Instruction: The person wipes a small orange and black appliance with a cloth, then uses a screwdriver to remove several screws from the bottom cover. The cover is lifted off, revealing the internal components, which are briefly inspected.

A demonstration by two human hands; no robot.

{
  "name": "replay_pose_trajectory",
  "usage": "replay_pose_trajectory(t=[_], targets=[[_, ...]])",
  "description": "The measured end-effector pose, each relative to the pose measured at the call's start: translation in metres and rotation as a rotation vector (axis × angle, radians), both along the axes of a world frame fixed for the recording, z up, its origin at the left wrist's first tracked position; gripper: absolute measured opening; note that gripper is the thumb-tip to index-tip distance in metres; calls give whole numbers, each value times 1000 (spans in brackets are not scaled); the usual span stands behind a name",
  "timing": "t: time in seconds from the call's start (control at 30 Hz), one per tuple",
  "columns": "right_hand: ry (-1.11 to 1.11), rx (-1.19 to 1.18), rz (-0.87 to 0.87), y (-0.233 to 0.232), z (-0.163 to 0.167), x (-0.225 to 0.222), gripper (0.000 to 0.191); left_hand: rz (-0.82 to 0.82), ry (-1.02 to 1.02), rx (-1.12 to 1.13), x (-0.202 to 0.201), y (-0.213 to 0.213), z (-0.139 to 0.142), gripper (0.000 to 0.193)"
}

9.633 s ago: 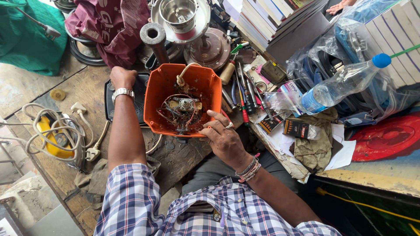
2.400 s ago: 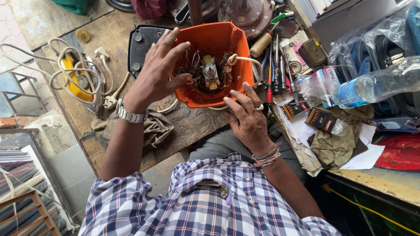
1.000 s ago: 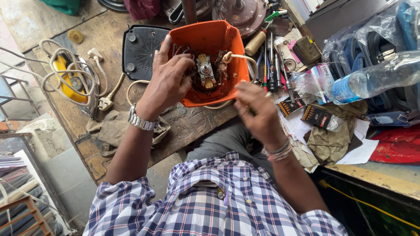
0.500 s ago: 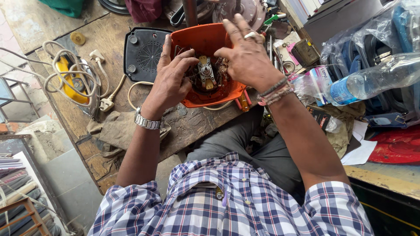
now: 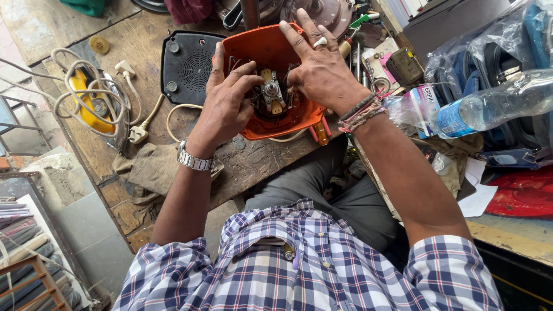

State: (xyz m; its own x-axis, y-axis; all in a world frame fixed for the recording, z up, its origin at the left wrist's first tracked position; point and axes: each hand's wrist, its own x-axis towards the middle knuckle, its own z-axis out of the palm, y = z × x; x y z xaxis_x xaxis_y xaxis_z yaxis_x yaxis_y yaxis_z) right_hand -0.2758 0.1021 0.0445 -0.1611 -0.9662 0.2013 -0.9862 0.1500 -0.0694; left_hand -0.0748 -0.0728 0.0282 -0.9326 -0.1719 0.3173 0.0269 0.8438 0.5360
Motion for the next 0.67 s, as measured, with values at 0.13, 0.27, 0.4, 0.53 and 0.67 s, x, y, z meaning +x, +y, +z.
replay_pose_trajectory(t=[0.13,0.27,0.4,0.53,0.67], targets=[[-54,-9,12,4,33,3,4,1,-5,-8,0,-1,2,55],[-116,77,-52,21,63,9,9,-6,8,-12,0,-1,2,53],[-169,337,-100,12,66,17,14,2,2,5,0,1,4,52],[-66,400,-84,-6,55,24,17,-1,14,20,0,1,4,53],[11,641,-199,-32,47,35,16,-5,14,19,1,0,5,55]])
